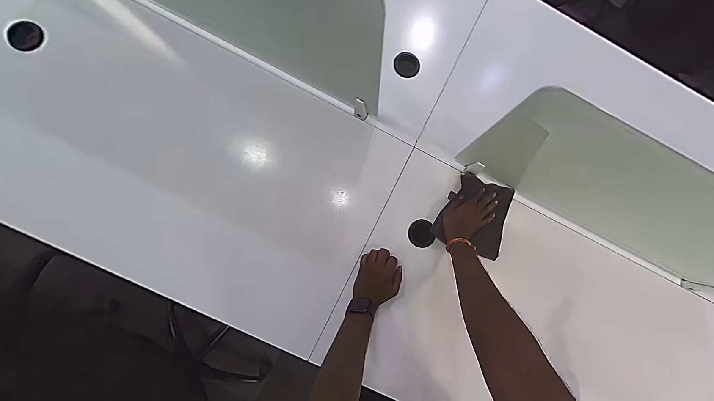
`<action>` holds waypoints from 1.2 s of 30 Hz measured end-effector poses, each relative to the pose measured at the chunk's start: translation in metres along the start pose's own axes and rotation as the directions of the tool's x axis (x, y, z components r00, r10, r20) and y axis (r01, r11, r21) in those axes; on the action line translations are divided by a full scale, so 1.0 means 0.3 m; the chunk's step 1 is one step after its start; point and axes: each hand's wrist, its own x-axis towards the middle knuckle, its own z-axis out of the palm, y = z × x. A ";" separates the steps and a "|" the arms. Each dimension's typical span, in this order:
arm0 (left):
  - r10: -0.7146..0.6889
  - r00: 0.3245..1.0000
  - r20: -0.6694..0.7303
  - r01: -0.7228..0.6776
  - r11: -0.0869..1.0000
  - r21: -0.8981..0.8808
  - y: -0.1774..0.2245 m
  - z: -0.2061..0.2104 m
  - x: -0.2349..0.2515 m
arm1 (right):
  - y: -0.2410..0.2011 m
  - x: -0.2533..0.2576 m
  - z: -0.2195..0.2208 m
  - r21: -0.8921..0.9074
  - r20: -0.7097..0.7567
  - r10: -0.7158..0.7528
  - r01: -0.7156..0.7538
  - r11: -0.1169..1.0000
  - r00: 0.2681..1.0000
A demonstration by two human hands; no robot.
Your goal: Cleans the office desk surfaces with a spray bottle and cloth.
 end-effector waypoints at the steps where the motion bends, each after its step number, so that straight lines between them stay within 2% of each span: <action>1: 0.004 1.000 0.001 -0.004 1.000 -0.005 0.003 -0.002 0.000 | -0.045 -0.021 0.009 -0.008 0.020 -0.057 0.057 0.998 0.998; 6: 0.002 1.000 -0.002 -0.002 1.000 -0.021 0.000 -0.007 0.007 | -0.187 -0.054 0.052 -0.057 0.056 -0.305 0.308 0.950 0.951; 11: 0.012 1.000 -0.018 -0.012 1.000 -0.023 0.006 -0.008 0.005 | -0.220 0.022 0.063 -0.009 0.073 -0.587 0.589 0.808 0.806; 14: 0.017 1.000 -0.020 -0.018 1.000 -0.014 -0.001 -0.002 0.002 | -0.266 0.120 0.070 0.053 0.104 -0.651 0.650 0.758 0.752; 17: 0.020 1.000 0.001 -0.020 1.000 -0.020 0.001 -0.003 0.000 | -0.277 0.207 0.030 0.139 0.217 -0.695 0.683 0.717 0.685; 20: 0.018 1.000 0.012 -0.018 1.000 -0.019 0.002 -0.003 0.001 | -0.289 0.207 0.008 0.140 0.259 -0.687 0.677 0.722 0.679; 23: 0.023 0.999 0.027 -0.022 0.999 -0.032 -0.005 -0.006 0.002 | -0.282 0.121 0.025 0.125 0.255 -0.679 0.673 0.729 0.689; 26: 0.021 0.998 0.061 -0.013 0.991 -0.135 -0.015 -0.016 0.001 | -0.241 -0.018 0.016 0.124 0.265 -0.696 0.692 0.711 0.667; 29: 0.004 0.995 -0.103 -0.032 0.962 -0.271 -0.042 0.016 -0.026 | -0.201 -0.186 0.001 0.122 0.298 -0.716 0.718 0.685 0.632; 31: -0.065 0.973 -0.223 -0.021 0.932 -0.361 -0.060 0.012 -0.030 | -0.187 -0.315 -0.049 0.145 0.336 -0.730 0.734 0.664 0.595; 34: -0.144 0.944 -0.296 0.009 0.911 -0.413 -0.080 -0.017 -0.055 | -0.093 -0.491 -0.014 0.231 0.328 -0.777 0.752 0.617 0.537; 36: -0.130 0.946 -0.298 0.006 0.923 -0.384 -0.105 -0.042 -0.076 | -0.025 -0.590 -0.047 0.284 0.431 -0.769 0.738 0.612 0.472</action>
